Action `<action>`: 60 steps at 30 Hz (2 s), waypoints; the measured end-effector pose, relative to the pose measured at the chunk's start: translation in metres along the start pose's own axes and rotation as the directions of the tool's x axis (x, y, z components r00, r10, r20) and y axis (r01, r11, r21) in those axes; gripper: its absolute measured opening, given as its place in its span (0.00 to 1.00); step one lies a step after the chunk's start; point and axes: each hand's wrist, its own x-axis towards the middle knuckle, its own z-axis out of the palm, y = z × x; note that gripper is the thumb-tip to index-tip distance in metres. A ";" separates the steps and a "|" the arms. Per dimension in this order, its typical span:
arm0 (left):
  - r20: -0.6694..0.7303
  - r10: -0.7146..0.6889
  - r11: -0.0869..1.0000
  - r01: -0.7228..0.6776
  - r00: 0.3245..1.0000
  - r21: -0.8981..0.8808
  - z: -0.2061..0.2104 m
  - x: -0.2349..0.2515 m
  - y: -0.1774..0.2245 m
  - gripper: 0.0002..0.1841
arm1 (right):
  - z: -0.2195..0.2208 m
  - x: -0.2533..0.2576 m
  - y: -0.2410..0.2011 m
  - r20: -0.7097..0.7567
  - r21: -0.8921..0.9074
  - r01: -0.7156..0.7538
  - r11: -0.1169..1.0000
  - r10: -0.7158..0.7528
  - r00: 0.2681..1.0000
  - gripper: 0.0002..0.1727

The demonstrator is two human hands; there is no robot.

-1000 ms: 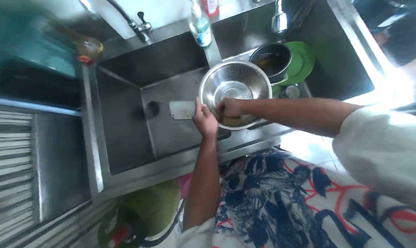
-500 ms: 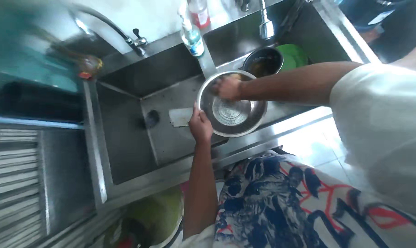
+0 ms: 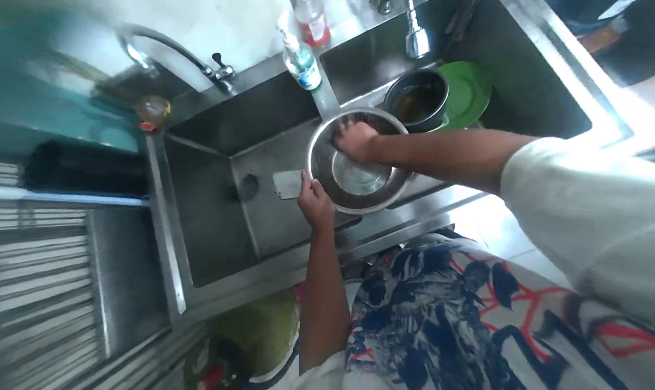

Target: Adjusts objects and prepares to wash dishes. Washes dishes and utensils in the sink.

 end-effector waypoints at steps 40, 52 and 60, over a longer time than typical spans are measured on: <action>-0.182 0.179 0.984 -0.177 0.967 0.029 -0.042 -0.020 0.092 0.19 | -0.056 -0.162 0.078 -0.561 0.773 0.379 0.508 0.271 0.782 0.13; -0.430 0.122 0.971 -0.198 0.895 -0.136 -0.071 -0.048 0.051 0.16 | -0.098 -0.050 -0.072 -0.406 0.568 0.284 0.773 -0.037 0.913 0.17; -0.394 -0.137 0.929 -0.020 0.909 -0.369 -0.109 -0.018 0.005 0.14 | -0.003 -0.063 -0.157 -0.709 0.244 0.609 0.755 -0.290 0.643 0.11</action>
